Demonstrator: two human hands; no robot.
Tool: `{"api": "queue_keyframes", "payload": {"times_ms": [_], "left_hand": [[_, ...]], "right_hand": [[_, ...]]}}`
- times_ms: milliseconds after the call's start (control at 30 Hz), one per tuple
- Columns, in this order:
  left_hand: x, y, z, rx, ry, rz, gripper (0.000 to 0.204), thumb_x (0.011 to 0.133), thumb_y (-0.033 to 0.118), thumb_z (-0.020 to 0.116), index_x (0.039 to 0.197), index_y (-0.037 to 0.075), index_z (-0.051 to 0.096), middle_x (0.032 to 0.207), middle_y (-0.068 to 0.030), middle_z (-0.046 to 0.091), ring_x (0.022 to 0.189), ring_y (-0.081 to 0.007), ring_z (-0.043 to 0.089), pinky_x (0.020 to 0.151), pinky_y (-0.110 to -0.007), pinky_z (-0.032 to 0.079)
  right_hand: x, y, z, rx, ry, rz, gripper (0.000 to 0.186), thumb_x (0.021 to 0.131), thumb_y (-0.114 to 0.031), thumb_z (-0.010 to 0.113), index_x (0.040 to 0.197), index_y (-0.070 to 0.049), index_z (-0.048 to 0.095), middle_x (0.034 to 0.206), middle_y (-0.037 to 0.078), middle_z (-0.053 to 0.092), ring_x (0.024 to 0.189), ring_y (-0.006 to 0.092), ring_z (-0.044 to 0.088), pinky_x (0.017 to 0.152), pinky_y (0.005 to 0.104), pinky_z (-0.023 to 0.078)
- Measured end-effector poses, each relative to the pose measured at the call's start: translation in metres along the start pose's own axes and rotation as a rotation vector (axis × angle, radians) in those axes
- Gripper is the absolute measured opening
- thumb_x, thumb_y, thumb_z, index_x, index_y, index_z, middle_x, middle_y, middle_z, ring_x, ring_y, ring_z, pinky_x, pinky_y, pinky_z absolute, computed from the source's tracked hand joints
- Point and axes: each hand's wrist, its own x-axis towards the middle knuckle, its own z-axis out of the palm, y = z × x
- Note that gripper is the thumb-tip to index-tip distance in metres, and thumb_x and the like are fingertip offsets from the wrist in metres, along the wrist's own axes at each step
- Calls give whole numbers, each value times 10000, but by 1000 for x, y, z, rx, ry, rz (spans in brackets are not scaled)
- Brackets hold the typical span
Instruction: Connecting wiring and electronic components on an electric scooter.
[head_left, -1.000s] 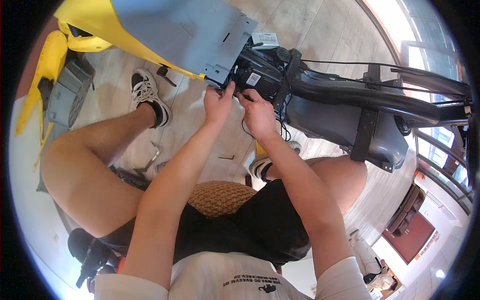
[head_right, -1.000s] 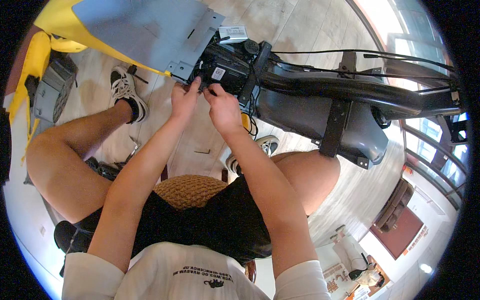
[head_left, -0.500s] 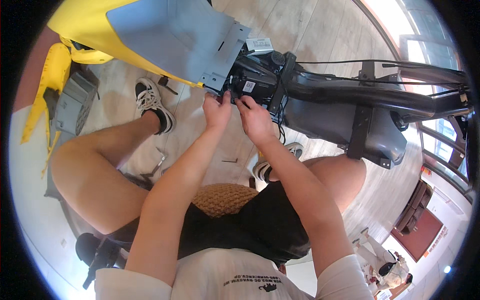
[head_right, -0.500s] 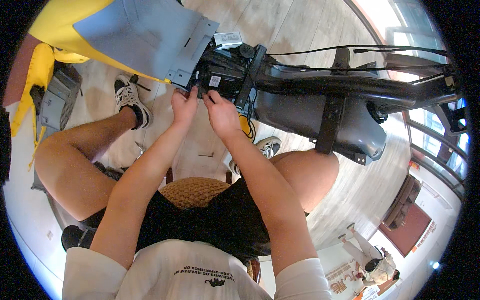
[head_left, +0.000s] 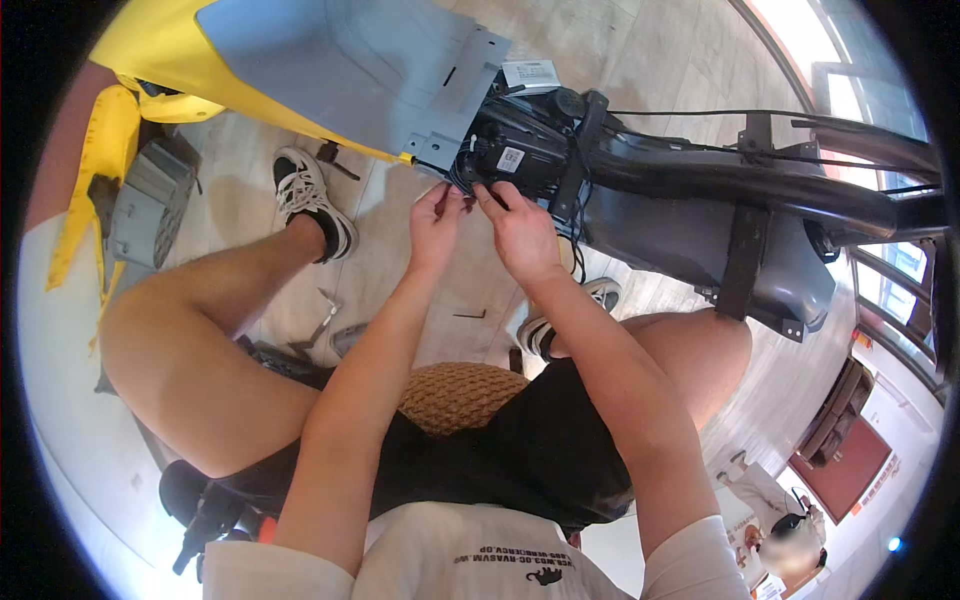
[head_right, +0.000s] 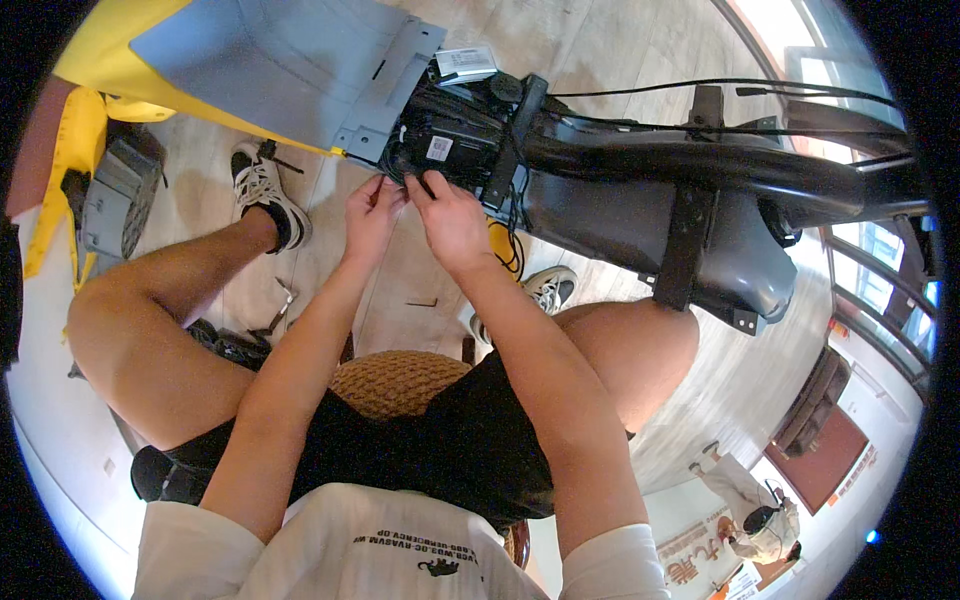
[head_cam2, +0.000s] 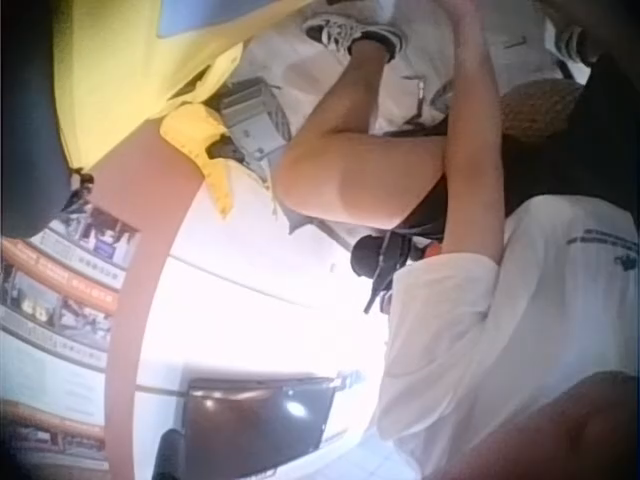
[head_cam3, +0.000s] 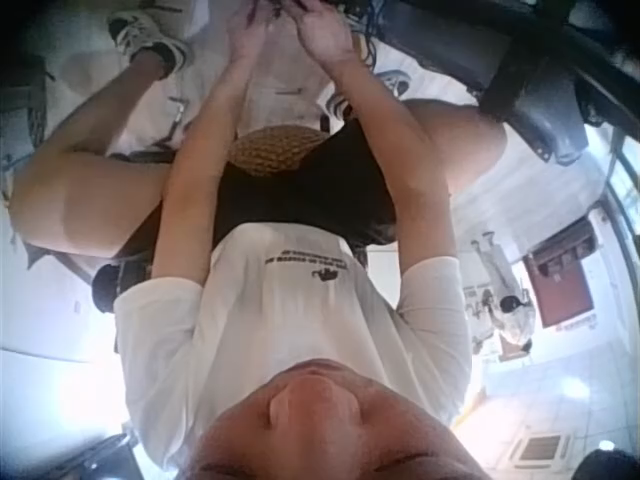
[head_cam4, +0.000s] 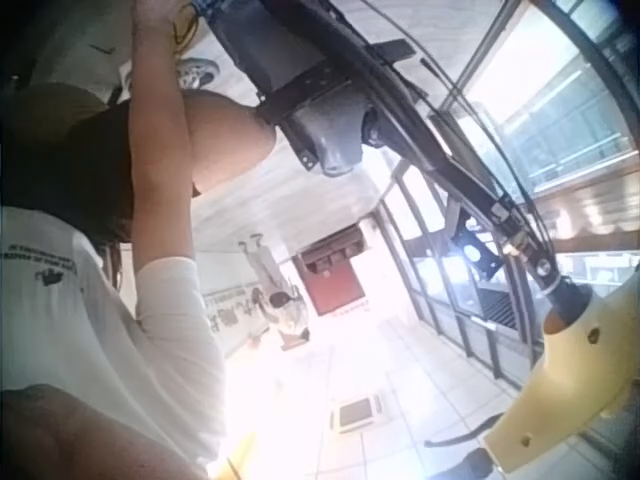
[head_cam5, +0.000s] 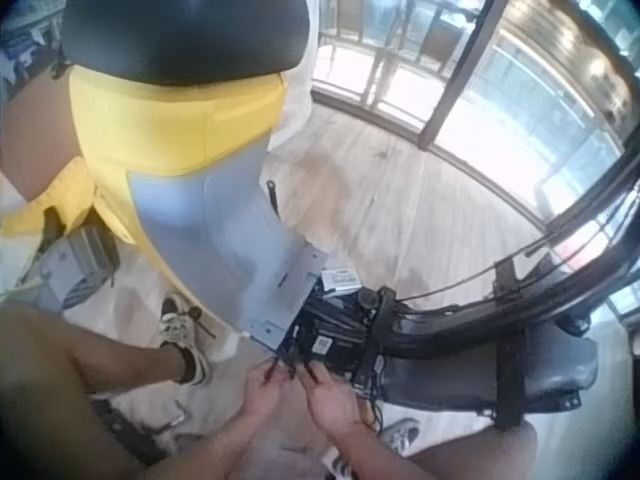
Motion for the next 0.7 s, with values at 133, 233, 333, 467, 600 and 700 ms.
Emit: {"api": "queue_keyframes", "payload": {"times_ms": [133, 233, 333, 467, 600, 700], "left_hand": [[3, 1, -2, 57, 27, 4, 219, 1037, 116, 582, 1120, -57, 689, 997, -72, 719, 866, -126, 681, 829, -283, 578], [0, 2, 2, -43, 63, -45, 191, 1017, 82, 583, 1055, -63, 701, 963, -63, 720, 837, -113, 668, 805, -279, 570], [0, 5, 2, -33, 47, 24, 189, 1014, 83, 592, 1037, -69, 703, 930, -60, 720, 818, -110, 661, 786, -278, 565], [2, 5, 0, 20, 35, 12, 203, 1020, 107, 603, 1048, -64, 707, 924, -56, 721, 815, -110, 663, 789, -277, 564], [2, 3, -1, 45, 28, 32, 220, 1020, 135, 614, 1050, -61, 711, 909, -56, 724, 807, -106, 661, 786, -274, 558], [1, 6, -3, 173, 7, 44, 220, 1017, 134, 618, 1040, -63, 713, 883, -58, 725, 800, -99, 659, 778, -269, 551]], "right_hand": [[3, -6, -4, -6, 2, 24, 438, 792, 8, 620, 1210, -78, 713, 1165, 60, 641, 961, 280, 667, 865, 427, 520], [4, -6, -4, -18, 99, -47, 419, 785, 11, 621, 1179, -80, 732, 1159, 54, 656, 1020, 272, 645, 917, 432, 466], [7, -4, -1, -19, 162, -64, 410, 778, 12, 622, 1164, -66, 734, 1136, 69, 666, 1073, 272, 621, 938, 433, 440], [7, -2, 3, 85, 141, -44, 408, 769, 22, 615, 1157, -31, 725, 1117, 98, 667, 1080, 290, 612, 924, 426, 462], [5, -1, 6, 134, 94, -24, 406, 768, 32, 608, 1157, -11, 717, 1116, 115, 665, 1053, 311, 612, 914, 420, 475], [5, 0, 7, 133, 97, -27, 397, 777, 39, 603, 1155, -4, 714, 1118, 126, 663, 1036, 319, 612, 912, 417, 473]]}}
